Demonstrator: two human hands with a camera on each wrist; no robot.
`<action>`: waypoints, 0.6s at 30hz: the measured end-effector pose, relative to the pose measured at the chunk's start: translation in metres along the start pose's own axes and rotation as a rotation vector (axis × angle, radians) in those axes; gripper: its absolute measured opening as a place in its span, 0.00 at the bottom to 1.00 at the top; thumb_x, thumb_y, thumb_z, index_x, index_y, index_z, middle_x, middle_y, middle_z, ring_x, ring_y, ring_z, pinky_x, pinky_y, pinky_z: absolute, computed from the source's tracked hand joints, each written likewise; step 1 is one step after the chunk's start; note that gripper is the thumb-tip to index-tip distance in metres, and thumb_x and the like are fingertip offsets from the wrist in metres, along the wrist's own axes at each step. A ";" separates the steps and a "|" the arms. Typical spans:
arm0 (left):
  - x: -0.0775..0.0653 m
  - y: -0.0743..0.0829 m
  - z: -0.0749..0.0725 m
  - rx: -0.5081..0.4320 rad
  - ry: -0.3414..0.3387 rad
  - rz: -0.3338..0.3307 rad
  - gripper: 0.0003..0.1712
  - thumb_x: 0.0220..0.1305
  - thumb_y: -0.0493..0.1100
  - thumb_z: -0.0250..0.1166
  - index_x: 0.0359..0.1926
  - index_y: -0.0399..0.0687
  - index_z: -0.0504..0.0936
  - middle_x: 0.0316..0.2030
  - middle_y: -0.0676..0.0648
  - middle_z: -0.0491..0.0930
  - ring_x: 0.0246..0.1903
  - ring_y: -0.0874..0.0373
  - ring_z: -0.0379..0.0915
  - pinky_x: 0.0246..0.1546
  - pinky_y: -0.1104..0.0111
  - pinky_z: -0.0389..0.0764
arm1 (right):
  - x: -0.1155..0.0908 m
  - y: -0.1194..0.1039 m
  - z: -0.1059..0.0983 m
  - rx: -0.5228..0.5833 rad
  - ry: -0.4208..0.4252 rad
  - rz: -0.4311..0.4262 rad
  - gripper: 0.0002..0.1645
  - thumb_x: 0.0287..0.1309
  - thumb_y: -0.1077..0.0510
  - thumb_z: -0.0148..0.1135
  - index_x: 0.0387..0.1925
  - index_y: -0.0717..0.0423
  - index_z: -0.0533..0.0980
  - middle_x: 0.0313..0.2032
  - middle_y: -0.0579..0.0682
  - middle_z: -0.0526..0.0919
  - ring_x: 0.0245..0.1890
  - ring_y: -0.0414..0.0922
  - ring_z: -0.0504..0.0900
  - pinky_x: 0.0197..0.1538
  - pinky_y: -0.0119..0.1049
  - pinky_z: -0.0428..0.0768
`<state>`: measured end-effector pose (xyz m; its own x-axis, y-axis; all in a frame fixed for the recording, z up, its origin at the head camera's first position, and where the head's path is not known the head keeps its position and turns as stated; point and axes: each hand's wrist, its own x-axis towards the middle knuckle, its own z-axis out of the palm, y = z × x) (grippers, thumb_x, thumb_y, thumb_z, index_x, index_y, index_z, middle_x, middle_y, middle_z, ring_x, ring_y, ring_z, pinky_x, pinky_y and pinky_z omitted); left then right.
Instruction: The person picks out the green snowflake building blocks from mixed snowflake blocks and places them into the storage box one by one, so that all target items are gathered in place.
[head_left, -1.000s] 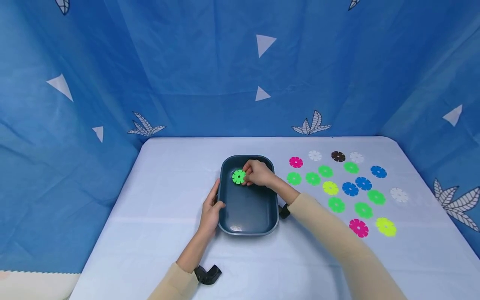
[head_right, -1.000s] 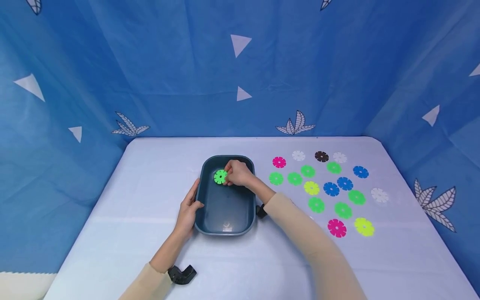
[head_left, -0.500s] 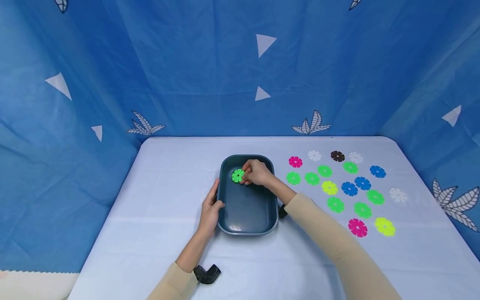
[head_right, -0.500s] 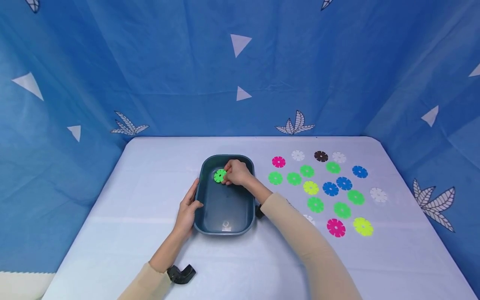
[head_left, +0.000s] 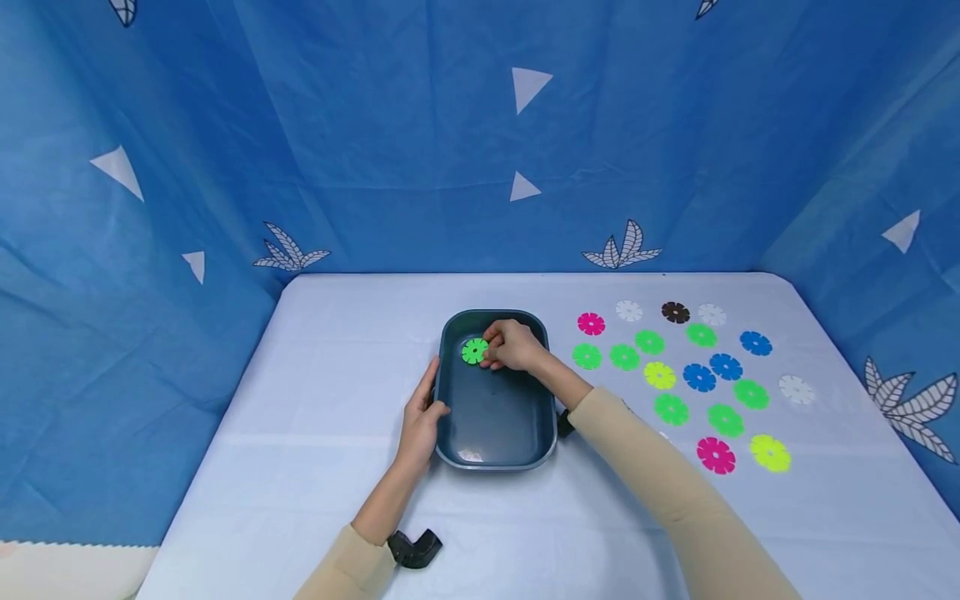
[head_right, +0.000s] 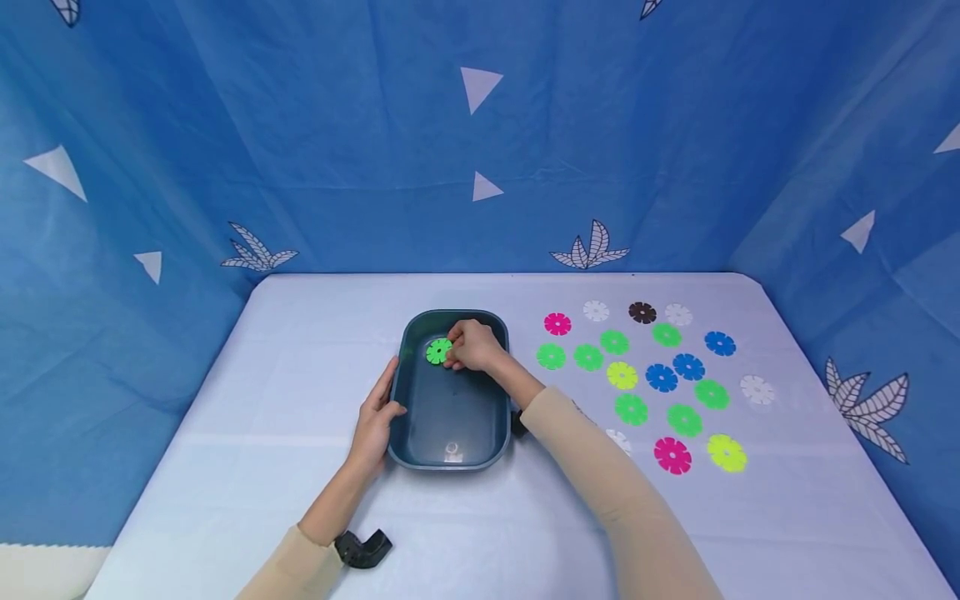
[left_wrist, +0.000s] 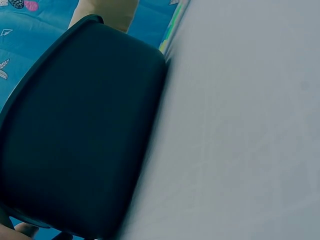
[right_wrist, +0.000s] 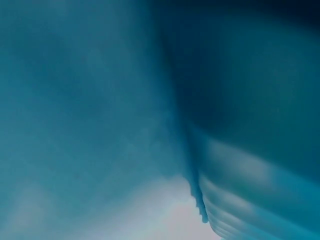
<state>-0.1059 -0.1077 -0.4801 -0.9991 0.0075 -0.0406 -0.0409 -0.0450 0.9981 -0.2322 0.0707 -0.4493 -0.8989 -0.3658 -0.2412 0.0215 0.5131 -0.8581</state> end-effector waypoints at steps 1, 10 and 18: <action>0.000 0.000 0.000 -0.003 0.000 -0.002 0.45 0.59 0.27 0.46 0.77 0.57 0.53 0.78 0.51 0.46 0.77 0.51 0.38 0.72 0.50 0.49 | 0.000 0.000 0.000 -0.008 0.003 -0.004 0.18 0.62 0.67 0.60 0.53 0.66 0.74 0.37 0.58 0.81 0.31 0.44 0.88 0.34 0.33 0.84; -0.001 0.000 0.001 -0.007 0.016 -0.006 0.44 0.59 0.27 0.46 0.77 0.58 0.54 0.77 0.51 0.46 0.76 0.50 0.40 0.71 0.51 0.51 | -0.003 0.000 0.003 -0.118 0.047 -0.069 0.22 0.61 0.66 0.62 0.57 0.66 0.72 0.45 0.61 0.79 0.28 0.43 0.86 0.32 0.31 0.83; -0.001 0.000 0.003 -0.003 0.027 -0.014 0.44 0.59 0.27 0.46 0.76 0.58 0.55 0.77 0.52 0.48 0.76 0.50 0.43 0.70 0.51 0.53 | -0.017 -0.006 -0.009 -0.061 0.028 -0.213 0.24 0.62 0.62 0.63 0.59 0.66 0.72 0.51 0.64 0.78 0.38 0.50 0.86 0.38 0.37 0.84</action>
<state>-0.1053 -0.1047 -0.4796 -0.9983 -0.0192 -0.0557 -0.0547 -0.0480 0.9973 -0.2214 0.0806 -0.4356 -0.8920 -0.4499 -0.0437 -0.1964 0.4728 -0.8590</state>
